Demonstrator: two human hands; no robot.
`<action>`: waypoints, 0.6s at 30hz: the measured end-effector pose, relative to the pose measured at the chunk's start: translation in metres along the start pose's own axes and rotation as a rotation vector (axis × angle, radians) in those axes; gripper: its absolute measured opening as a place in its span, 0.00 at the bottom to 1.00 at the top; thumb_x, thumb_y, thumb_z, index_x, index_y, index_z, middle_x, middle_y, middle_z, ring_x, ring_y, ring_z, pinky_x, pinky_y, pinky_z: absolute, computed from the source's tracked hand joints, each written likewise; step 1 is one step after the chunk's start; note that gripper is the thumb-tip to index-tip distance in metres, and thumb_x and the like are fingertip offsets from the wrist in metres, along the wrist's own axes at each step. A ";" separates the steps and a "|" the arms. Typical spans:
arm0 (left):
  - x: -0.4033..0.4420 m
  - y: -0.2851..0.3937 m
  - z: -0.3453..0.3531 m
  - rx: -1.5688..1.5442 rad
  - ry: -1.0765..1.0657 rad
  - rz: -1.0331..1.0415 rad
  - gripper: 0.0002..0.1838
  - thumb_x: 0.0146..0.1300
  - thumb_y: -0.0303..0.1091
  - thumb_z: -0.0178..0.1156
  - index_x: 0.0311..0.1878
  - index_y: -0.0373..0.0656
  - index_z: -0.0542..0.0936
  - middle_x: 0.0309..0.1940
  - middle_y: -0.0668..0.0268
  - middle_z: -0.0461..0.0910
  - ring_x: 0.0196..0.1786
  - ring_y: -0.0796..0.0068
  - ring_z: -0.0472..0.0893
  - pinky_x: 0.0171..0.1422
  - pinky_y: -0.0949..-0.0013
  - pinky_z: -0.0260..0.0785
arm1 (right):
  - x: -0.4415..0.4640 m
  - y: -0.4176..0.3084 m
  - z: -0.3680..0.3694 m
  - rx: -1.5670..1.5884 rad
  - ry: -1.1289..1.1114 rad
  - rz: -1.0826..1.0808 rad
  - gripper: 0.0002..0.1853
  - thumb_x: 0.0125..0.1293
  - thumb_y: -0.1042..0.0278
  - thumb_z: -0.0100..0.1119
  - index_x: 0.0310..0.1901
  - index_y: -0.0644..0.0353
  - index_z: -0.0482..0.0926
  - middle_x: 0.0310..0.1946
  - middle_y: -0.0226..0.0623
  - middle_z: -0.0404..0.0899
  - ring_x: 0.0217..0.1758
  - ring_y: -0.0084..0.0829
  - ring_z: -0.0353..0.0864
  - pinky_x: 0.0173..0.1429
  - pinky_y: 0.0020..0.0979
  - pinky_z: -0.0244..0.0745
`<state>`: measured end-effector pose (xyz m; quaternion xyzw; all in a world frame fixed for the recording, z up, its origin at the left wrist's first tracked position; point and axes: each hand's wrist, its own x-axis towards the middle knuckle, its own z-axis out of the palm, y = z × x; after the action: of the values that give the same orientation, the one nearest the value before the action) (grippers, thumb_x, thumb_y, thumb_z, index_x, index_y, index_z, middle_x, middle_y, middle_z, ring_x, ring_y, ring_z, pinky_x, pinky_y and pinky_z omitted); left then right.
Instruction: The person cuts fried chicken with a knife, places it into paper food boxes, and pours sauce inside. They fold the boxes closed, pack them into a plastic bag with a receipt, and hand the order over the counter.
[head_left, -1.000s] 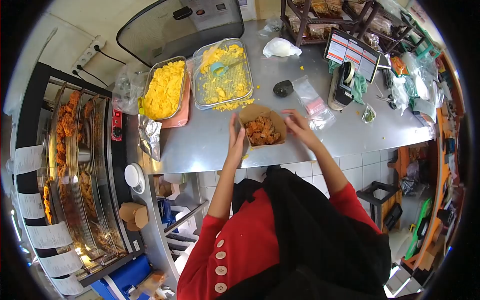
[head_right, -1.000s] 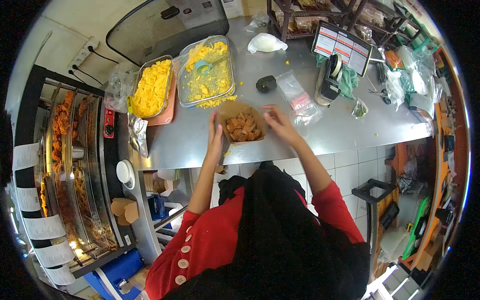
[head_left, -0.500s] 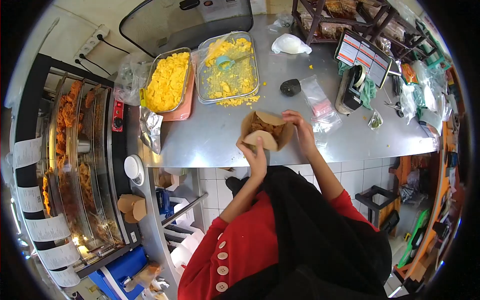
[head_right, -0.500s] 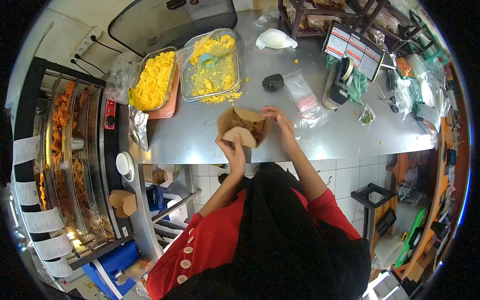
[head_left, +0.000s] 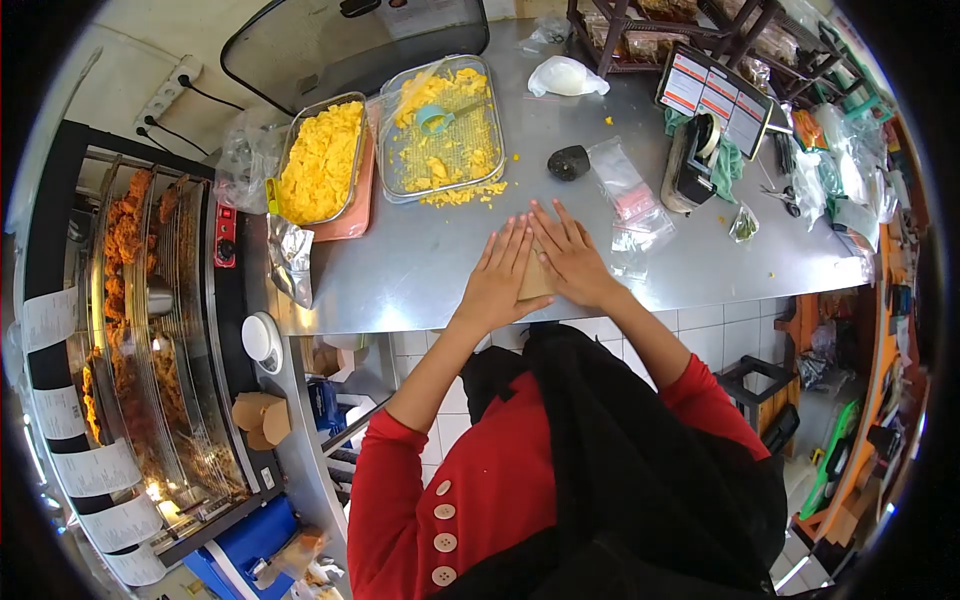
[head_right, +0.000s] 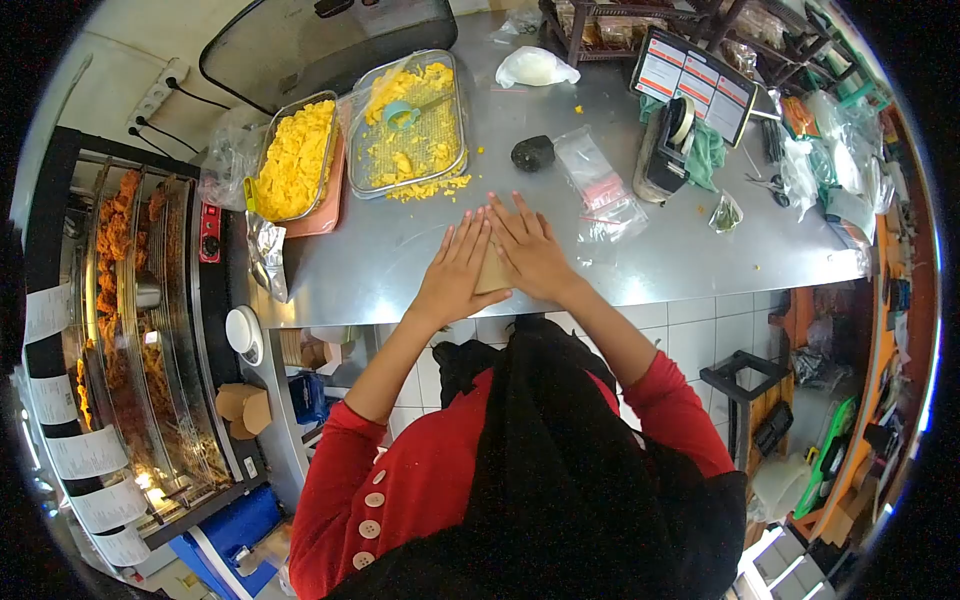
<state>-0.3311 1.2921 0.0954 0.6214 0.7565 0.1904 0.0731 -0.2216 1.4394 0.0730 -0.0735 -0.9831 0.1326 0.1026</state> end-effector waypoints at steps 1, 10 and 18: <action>0.000 -0.003 0.005 0.001 0.000 -0.003 0.43 0.62 0.55 0.54 0.70 0.33 0.54 0.72 0.50 0.49 0.76 0.55 0.46 0.76 0.53 0.42 | 0.002 0.008 0.000 0.129 -0.036 -0.027 0.26 0.68 0.64 0.45 0.68 0.55 0.60 0.72 0.43 0.48 0.73 0.48 0.50 0.70 0.47 0.54; 0.012 -0.029 0.006 -0.703 0.078 0.016 0.15 0.57 0.29 0.61 0.46 0.38 0.71 0.57 0.55 0.62 0.63 0.54 0.60 0.66 0.58 0.56 | 0.016 0.051 -0.018 1.011 -0.324 -0.127 0.16 0.61 0.71 0.58 0.50 0.62 0.70 0.62 0.40 0.59 0.71 0.39 0.52 0.72 0.38 0.50; 0.021 -0.034 0.020 -0.730 0.054 0.019 0.07 0.56 0.28 0.62 0.38 0.41 0.76 0.57 0.59 0.62 0.64 0.57 0.57 0.70 0.57 0.47 | 0.006 0.028 0.007 1.047 -0.107 -0.055 0.07 0.70 0.69 0.46 0.46 0.60 0.68 0.66 0.43 0.49 0.72 0.40 0.48 0.72 0.40 0.46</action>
<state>-0.3594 1.3112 0.0670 0.5559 0.6346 0.4650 0.2683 -0.2255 1.4652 0.0593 0.0201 -0.7907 0.6068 0.0786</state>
